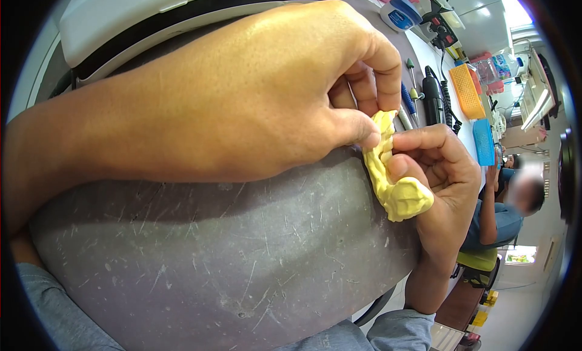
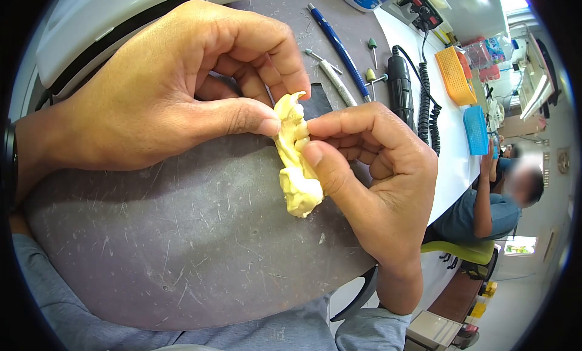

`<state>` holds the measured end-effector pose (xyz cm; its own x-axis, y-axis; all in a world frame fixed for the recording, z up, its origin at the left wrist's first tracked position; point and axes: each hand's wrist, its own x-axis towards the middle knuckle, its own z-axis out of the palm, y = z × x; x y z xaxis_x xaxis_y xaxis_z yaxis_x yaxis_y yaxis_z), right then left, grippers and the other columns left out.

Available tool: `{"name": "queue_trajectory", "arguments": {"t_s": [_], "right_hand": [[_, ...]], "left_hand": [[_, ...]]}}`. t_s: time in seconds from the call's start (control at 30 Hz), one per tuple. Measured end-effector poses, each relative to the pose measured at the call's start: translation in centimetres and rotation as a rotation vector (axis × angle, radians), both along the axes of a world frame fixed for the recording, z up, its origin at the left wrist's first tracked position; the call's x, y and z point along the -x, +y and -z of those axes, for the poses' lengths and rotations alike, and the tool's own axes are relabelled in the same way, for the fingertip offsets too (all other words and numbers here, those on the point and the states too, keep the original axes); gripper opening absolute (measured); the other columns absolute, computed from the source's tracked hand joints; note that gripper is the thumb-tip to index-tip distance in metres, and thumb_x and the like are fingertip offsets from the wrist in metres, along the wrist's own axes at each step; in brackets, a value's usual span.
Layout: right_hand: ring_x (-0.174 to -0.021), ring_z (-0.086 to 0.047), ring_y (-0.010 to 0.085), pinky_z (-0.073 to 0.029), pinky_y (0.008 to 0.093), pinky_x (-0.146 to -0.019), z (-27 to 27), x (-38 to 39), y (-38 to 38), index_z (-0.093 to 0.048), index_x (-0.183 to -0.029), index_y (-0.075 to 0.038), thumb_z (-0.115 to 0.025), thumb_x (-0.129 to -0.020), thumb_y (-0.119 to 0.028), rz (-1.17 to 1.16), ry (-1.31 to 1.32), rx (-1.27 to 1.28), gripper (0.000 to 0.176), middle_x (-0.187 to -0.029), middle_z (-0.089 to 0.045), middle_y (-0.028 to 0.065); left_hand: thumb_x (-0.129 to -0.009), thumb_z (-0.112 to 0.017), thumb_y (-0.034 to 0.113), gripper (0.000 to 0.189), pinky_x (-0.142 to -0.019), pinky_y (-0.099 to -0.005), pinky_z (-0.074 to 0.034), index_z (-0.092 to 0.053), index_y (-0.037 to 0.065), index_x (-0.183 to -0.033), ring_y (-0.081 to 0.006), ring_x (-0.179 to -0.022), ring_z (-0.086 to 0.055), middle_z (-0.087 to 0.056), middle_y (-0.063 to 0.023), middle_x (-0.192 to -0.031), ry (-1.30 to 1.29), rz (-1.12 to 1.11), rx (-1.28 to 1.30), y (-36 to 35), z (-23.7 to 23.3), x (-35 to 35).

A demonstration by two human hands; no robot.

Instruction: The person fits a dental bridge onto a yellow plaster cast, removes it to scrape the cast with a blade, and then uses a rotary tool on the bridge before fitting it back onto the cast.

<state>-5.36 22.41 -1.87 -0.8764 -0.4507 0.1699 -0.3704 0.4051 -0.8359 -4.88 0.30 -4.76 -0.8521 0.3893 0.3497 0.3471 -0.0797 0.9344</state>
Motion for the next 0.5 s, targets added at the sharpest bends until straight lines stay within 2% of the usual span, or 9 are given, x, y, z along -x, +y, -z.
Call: {"name": "queue_trajectory", "arguments": {"t_s": [0.03,0.1,0.23,0.3,0.33,0.4,0.43,0.5], "right_hand": [[-0.081,-0.064,0.0068,-0.050,0.0197,-0.074,-0.1,0.0,0.0,-0.065,-0.099,0.003,-0.074,-0.088,-0.006,0.000,0.000,0.001,0.016,-0.091,-0.069,0.0062],[-0.082,-0.065,0.0074,-0.051,0.0195,-0.075,-0.2,0.1,0.1,-0.065,-0.100,0.003,-0.076,-0.086,-0.004,0.006,-0.029,-0.012,0.019,-0.091,-0.069,0.0068],[-0.081,-0.065,0.0079,-0.051,0.0193,-0.075,-0.2,-1.9,-1.2,-0.065,-0.100,0.003,-0.076,-0.085,-0.003,-0.003,-0.021,0.022,0.020,-0.091,-0.069,0.0073],[-0.081,-0.065,0.0081,-0.051,0.0196,-0.075,-0.1,-2.4,-1.5,-0.064,-0.099,0.004,-0.076,-0.085,-0.002,-0.002,-0.017,0.027,0.019,-0.091,-0.069,0.0072],[-0.081,-0.065,0.0081,-0.051,0.0196,-0.075,-0.1,-2.7,-1.7,-0.064,-0.099,0.004,-0.076,-0.085,-0.002,0.001,-0.019,0.029,0.019,-0.091,-0.069,0.0072],[-0.081,-0.065,0.0083,-0.051,0.0198,-0.075,0.0,-3.5,-2.2,-0.065,-0.099,0.004,-0.075,-0.085,-0.001,-0.018,-0.022,0.043,0.019,-0.091,-0.069,0.0074],[-0.081,-0.065,0.0083,-0.051,0.0198,-0.075,-0.2,-1.4,-0.9,-0.065,-0.099,0.004,-0.075,-0.085,-0.001,-0.011,-0.021,0.045,0.019,-0.091,-0.069,0.0074],[-0.081,-0.065,0.0087,-0.051,0.0201,-0.075,-0.2,-1.4,-0.9,-0.065,-0.099,0.004,-0.075,-0.085,-0.001,-0.015,-0.018,0.042,0.019,-0.091,-0.069,0.0076]], "left_hand": [[-0.088,-0.070,0.005,0.017,-0.083,-0.0252,-0.056,-0.063,-0.001,-0.102,-0.0100,-0.091,-0.065,-0.067,-0.0048,-0.096,0.000,0.000,0.001,-0.2,-0.4,0.2],[-0.088,-0.070,0.004,0.016,-0.083,-0.0251,-0.056,-0.063,-0.001,-0.102,-0.0101,-0.092,-0.065,-0.068,-0.0052,-0.097,0.064,-0.031,0.334,-0.8,-1.2,0.9],[-0.087,-0.070,0.004,0.017,-0.083,-0.0247,-0.056,-0.063,-0.001,-0.102,-0.0101,-0.092,-0.065,-0.067,-0.0052,-0.097,0.022,-0.015,0.311,-1.7,-1.0,-1.5],[-0.087,-0.070,0.003,0.017,-0.084,-0.0246,-0.056,-0.063,-0.001,-0.102,-0.0100,-0.092,-0.065,-0.067,-0.0054,-0.098,-0.164,-0.003,-0.016,-1.1,-0.1,-2.4],[-0.087,-0.070,0.003,0.017,-0.084,-0.0246,-0.056,-0.063,-0.001,-0.102,-0.0100,-0.092,-0.065,-0.067,-0.0054,-0.098,-0.166,0.000,-0.014,-1.5,-0.8,-2.8],[-0.088,-0.069,0.003,0.016,-0.085,-0.0252,-0.055,-0.063,-0.001,-0.102,-0.0100,-0.092,-0.065,-0.067,-0.0052,-0.098,-0.090,0.007,0.192,-2.4,-2.9,-3.9],[-0.088,-0.069,0.003,0.016,-0.085,-0.0253,-0.055,-0.063,-0.001,-0.103,-0.0100,-0.092,-0.065,-0.067,-0.0052,-0.098,-0.046,0.012,0.243,-1.7,-3.3,-2.0],[-0.088,-0.069,0.003,0.016,-0.085,-0.0254,-0.054,-0.063,-0.001,-0.103,-0.0101,-0.092,-0.065,-0.067,-0.0052,-0.098,-0.008,0.012,0.227,-1.7,-2.6,-1.5]]}}
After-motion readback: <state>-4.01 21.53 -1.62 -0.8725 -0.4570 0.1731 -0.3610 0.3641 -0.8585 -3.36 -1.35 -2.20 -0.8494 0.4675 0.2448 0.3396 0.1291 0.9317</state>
